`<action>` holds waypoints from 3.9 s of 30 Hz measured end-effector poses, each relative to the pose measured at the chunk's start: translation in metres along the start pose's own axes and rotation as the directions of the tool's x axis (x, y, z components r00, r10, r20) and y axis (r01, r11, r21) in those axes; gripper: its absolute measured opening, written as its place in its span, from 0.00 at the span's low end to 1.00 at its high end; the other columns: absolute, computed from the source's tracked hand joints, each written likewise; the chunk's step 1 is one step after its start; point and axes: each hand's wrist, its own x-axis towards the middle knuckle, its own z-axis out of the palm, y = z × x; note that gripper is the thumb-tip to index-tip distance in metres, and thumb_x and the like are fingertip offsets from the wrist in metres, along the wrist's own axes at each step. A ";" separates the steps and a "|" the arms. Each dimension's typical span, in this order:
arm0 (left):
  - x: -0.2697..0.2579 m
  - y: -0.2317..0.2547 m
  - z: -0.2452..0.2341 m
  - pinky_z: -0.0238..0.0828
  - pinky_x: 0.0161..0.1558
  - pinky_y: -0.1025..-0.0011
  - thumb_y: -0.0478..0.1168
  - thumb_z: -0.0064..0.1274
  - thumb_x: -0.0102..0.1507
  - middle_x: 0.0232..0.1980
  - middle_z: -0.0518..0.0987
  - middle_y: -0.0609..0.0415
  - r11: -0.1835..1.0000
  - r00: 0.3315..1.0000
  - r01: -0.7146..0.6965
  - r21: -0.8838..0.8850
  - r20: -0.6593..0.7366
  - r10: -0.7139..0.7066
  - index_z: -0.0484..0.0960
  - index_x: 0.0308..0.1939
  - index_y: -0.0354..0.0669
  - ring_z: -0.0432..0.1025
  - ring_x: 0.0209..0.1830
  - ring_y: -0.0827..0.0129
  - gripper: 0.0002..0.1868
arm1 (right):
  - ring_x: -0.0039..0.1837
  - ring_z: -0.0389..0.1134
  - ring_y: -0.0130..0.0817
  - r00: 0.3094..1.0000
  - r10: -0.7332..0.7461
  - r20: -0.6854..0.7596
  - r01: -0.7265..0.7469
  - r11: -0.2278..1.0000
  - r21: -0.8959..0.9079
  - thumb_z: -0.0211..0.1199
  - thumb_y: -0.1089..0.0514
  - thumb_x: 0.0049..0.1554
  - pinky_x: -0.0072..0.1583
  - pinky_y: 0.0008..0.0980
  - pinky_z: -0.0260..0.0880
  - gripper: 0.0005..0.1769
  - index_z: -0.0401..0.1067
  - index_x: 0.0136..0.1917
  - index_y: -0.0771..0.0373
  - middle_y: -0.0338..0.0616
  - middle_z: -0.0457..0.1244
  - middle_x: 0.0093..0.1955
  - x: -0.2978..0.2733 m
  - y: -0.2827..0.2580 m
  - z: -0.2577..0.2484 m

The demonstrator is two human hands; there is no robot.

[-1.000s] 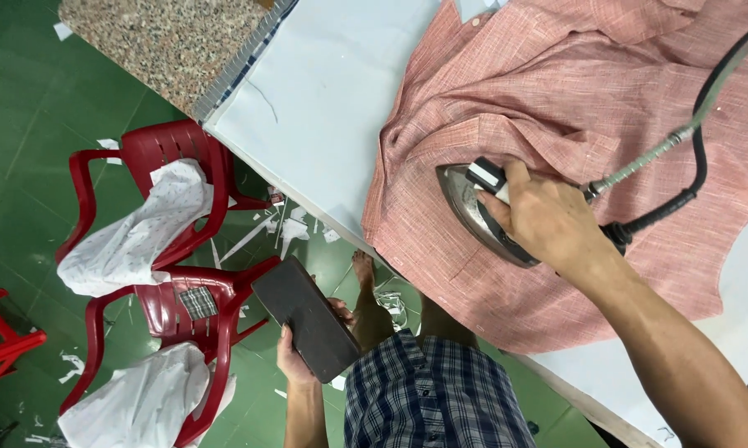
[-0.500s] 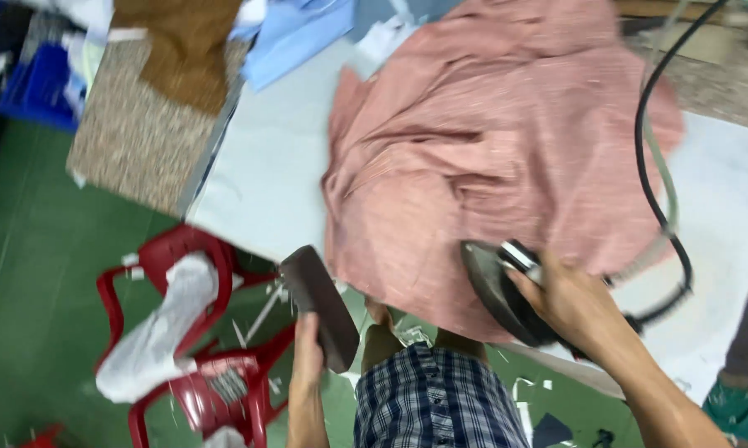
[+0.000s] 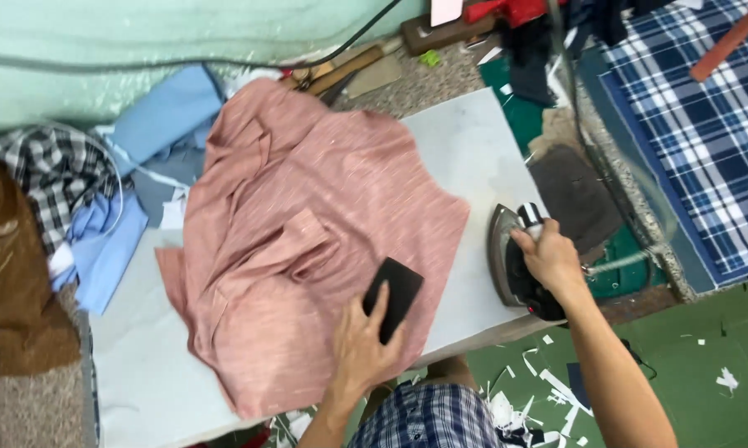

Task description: The person irons a pink shirt on a white table using a steam iron. They repeatedly smooth the fabric, adjust the shirt's position, and use a small black rectangular object to press down on sections while ironing.

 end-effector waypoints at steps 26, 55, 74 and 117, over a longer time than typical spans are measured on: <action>-0.102 -0.187 -0.063 0.75 0.52 0.54 0.58 0.55 0.65 0.66 0.71 0.34 0.990 0.892 0.111 0.092 -0.448 -0.058 0.66 0.76 0.60 0.72 0.58 0.46 0.36 | 0.76 0.56 0.77 0.683 -0.631 -0.369 0.204 0.649 -0.733 0.85 0.57 0.43 0.65 0.67 0.71 0.62 0.61 0.83 0.82 0.80 0.47 0.81 -0.082 0.013 0.043; -0.113 -0.257 -0.107 0.67 0.62 0.62 0.39 0.56 0.60 0.63 0.80 0.47 -0.416 0.694 0.347 -0.841 0.528 -0.489 0.78 0.62 0.38 0.72 0.61 0.59 0.25 | 0.60 0.67 0.44 0.959 0.038 0.280 -0.241 0.628 0.740 0.70 0.48 0.48 0.61 0.42 0.69 0.41 0.59 0.70 0.64 0.53 0.64 0.63 -0.324 -0.157 0.318; -0.087 -0.214 -0.156 0.67 0.63 0.55 0.42 0.55 0.60 0.71 0.73 0.51 -0.515 0.930 0.145 -0.845 0.294 -0.221 0.64 0.75 0.54 0.67 0.68 0.57 0.38 | 0.56 0.65 0.48 0.936 -0.056 0.348 -0.350 -0.039 0.936 0.68 0.49 0.47 0.65 0.41 0.69 0.41 0.60 0.68 0.71 0.56 0.63 0.55 -0.352 -0.199 0.333; -0.101 -0.140 -0.031 0.24 0.80 0.52 0.66 0.14 0.74 0.84 0.43 0.42 0.862 0.882 0.472 0.186 -0.084 -0.464 0.43 0.81 0.41 0.37 0.83 0.52 0.41 | 0.59 0.69 0.43 0.786 -0.553 0.278 0.616 0.741 -0.269 0.56 0.43 0.60 0.62 0.41 0.70 0.18 0.70 0.60 0.51 0.44 0.68 0.57 -0.062 -0.009 0.139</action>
